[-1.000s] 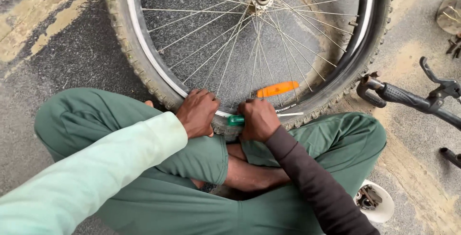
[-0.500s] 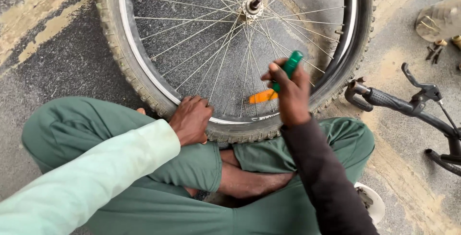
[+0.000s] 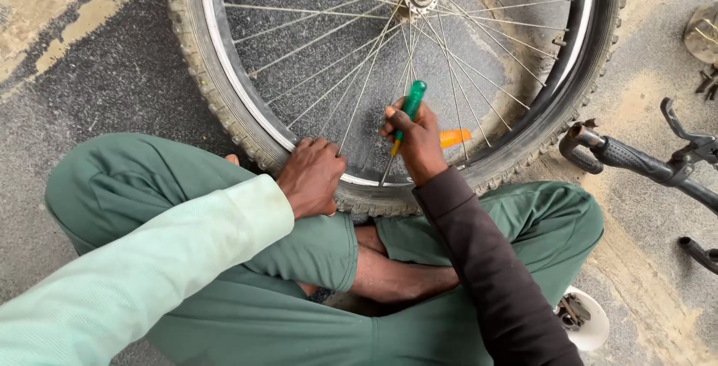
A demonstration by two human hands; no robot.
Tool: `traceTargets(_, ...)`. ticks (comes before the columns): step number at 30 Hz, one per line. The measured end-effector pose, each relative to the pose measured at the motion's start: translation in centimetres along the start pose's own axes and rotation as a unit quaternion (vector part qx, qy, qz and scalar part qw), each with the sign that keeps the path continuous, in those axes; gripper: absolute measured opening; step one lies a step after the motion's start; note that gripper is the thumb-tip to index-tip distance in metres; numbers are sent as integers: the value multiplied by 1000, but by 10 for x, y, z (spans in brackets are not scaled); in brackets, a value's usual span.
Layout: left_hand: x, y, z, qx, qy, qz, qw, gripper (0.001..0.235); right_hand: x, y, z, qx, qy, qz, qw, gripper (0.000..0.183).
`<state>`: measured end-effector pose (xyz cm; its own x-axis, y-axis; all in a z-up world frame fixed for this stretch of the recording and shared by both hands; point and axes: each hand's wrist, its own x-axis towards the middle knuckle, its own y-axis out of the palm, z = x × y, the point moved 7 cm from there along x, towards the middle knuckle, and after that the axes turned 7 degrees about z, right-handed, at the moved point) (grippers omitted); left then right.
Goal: The person sits on the ground and uses a screwdriver to pry the tire bead off the bicycle wheel rim. They work their way around the circumference of the wheel, using the tool to lever the tire away from the rim until a significant portion is detached.
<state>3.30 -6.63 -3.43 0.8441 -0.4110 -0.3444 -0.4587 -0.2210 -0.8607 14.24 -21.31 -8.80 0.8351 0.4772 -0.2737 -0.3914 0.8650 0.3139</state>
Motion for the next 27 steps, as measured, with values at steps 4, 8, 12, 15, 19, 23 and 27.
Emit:
traceTargets(4, 1, -1, 1, 4, -1, 0, 1000, 56, -11, 8, -7, 39, -43, 24, 998, 14)
traceTargets(8, -1, 0, -1, 2, 2, 10, 1000, 56, -22, 22, -3, -3, -9, 46, 999, 10)
traceTargets(12, -1, -2, -1, 18, -3, 19, 1000, 59, -9, 32, -9, -98, -8, 96, 991, 9)
traceTargets(15, -5, -1, -3, 10, 0, 17, 1000, 60, -36, 40, 14, -165, -93, 73, 979, 5)
traceTargets(19, -6, -4, -2, -27, 2, -15, 1000, 63, -135, 67, 33, -268, -138, 49, 952, 4)
traceTargets(23, -7, -1, -1, -10, 4, -16, 1000, 57, -195, 70, 32, -240, -189, 2, 952, 16)
traceTargets(27, -5, -4, -7, -6, 10, -20, 1000, 61, -212, 72, 33, -281, -151, -32, 947, 19)
